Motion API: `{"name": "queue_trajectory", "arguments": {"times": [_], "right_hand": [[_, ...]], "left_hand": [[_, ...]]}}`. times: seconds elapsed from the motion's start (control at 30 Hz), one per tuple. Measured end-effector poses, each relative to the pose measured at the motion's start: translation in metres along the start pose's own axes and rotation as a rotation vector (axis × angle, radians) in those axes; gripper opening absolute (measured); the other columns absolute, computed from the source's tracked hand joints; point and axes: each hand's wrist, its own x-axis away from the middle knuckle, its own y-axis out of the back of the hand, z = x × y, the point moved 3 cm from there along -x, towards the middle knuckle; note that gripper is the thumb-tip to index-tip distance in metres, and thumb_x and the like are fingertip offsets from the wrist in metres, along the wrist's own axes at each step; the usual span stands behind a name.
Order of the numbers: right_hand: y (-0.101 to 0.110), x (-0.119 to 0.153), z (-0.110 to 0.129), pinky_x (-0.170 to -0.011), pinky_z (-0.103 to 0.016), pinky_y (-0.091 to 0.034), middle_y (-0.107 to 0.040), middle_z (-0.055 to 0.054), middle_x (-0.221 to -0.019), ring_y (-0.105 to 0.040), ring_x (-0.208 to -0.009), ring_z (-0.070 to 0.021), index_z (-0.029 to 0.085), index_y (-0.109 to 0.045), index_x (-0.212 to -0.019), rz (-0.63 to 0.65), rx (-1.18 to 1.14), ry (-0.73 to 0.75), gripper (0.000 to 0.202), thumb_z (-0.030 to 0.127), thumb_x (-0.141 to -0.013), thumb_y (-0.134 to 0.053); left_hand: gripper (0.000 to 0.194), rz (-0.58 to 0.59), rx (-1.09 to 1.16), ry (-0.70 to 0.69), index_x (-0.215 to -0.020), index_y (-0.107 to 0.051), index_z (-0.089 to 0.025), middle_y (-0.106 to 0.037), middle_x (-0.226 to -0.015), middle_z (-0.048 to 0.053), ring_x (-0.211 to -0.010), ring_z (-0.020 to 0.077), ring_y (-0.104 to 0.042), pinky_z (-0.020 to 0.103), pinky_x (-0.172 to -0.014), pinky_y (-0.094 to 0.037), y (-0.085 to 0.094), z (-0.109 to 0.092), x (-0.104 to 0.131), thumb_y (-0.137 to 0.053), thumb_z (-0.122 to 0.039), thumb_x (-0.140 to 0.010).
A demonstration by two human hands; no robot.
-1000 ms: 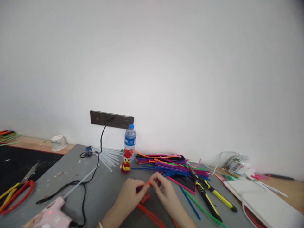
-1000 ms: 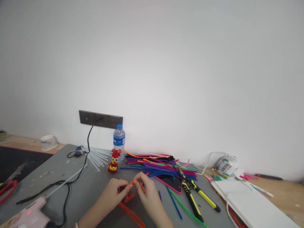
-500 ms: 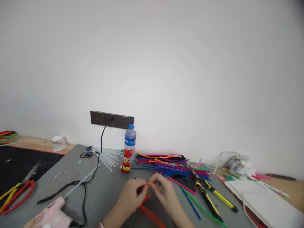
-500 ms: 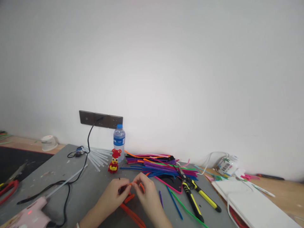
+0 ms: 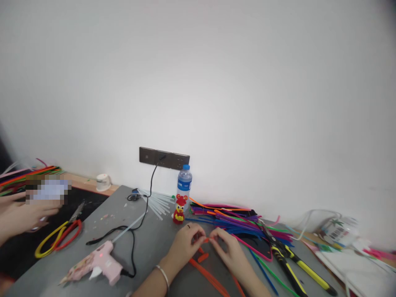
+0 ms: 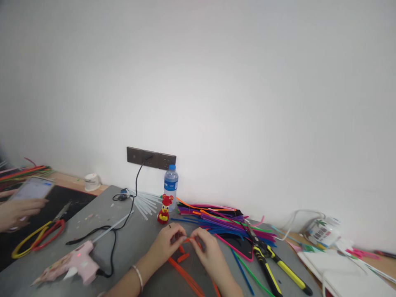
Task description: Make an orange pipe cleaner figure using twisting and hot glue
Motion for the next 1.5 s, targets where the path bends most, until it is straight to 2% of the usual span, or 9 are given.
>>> {"name": "queue_trajectory", "arguments": {"times": [0.1, 0.23, 0.6, 0.83, 1.33, 1.43, 1.5], "right_hand": [[-0.003, 0.003, -0.002, -0.070, -0.031, -0.043, -0.062, -0.004, -0.077, -0.058, -0.074, -0.0225, 0.021, -0.059, -0.078, -0.008, 0.052, 0.044, 0.019, 0.033, -0.092, -0.052], [-0.004, 0.004, -0.002, -0.070, -0.032, -0.045, -0.063, -0.005, -0.078, -0.059, -0.074, -0.0230, 0.022, -0.057, -0.079, -0.087, 0.051, 0.051, 0.020, 0.035, -0.093, -0.051], [-0.002, 0.003, -0.004, -0.068, -0.030, -0.046, -0.064, -0.004, -0.075, -0.060, -0.072, -0.0218, 0.021, -0.058, -0.076, -0.129, 0.108, 0.093, 0.026, 0.039, -0.093, -0.050], [-0.003, 0.004, -0.010, -0.066, -0.029, -0.046, -0.062, -0.003, -0.073, -0.060, -0.069, -0.0210, 0.021, -0.059, -0.080, -0.142, 0.127, 0.083, 0.023, 0.038, -0.093, -0.049], [-0.006, 0.002, -0.003, -0.068, -0.028, -0.045, -0.064, -0.004, -0.077, -0.060, -0.073, -0.0206, 0.020, -0.059, -0.077, -0.052, 0.082, 0.077, 0.020, 0.030, -0.092, -0.050], [-0.001, 0.002, 0.001, -0.069, -0.027, -0.044, -0.062, -0.004, -0.077, -0.058, -0.073, -0.0199, 0.020, -0.059, -0.080, -0.008, 0.123, 0.044, 0.020, 0.030, -0.093, -0.048], [0.002, 0.003, 0.003, -0.064, -0.026, -0.041, -0.059, -0.001, -0.071, -0.055, -0.068, -0.0186, 0.020, -0.057, -0.074, 0.036, 0.186, -0.008, 0.021, 0.031, -0.091, -0.050]], "left_hand": [[0.007, -0.006, -0.017, -0.013, -0.084, -0.064, -0.019, -0.066, -0.083, 0.003, -0.083, 0.0182, -0.057, 0.026, -0.074, -0.042, -0.001, 0.001, 0.002, -0.057, -0.018, -0.086], [0.004, -0.001, -0.024, -0.047, -0.087, -0.063, -0.018, -0.065, -0.093, 0.005, -0.089, 0.0193, -0.058, 0.027, -0.078, -0.043, -0.001, -0.002, 0.004, -0.062, -0.020, -0.083], [0.009, 0.008, -0.055, -0.024, -0.085, -0.065, -0.019, -0.066, -0.086, 0.003, -0.083, 0.0185, -0.058, 0.025, -0.073, -0.042, -0.009, 0.008, 0.003, -0.063, -0.012, -0.080], [0.008, 0.023, -0.048, -0.010, -0.084, -0.067, -0.019, -0.067, -0.082, 0.003, -0.080, 0.0182, -0.059, 0.025, -0.072, -0.042, -0.006, 0.004, 0.002, -0.060, -0.015, -0.083], [0.004, 0.014, 0.013, 0.008, -0.083, -0.068, -0.017, -0.068, -0.081, 0.004, -0.080, 0.0188, -0.060, 0.025, -0.071, -0.042, -0.003, 0.000, 0.000, -0.064, -0.015, -0.082], [0.005, -0.013, -0.001, 0.017, -0.082, -0.068, -0.017, -0.068, -0.080, 0.004, -0.080, 0.0191, -0.060, 0.026, -0.072, -0.043, -0.002, 0.004, -0.001, -0.064, -0.014, -0.082], [0.007, -0.049, -0.014, 0.037, -0.082, -0.068, -0.017, -0.067, -0.080, 0.004, -0.081, 0.0195, -0.060, 0.027, -0.074, -0.043, -0.001, 0.011, -0.003, -0.063, -0.013, -0.081]]}}
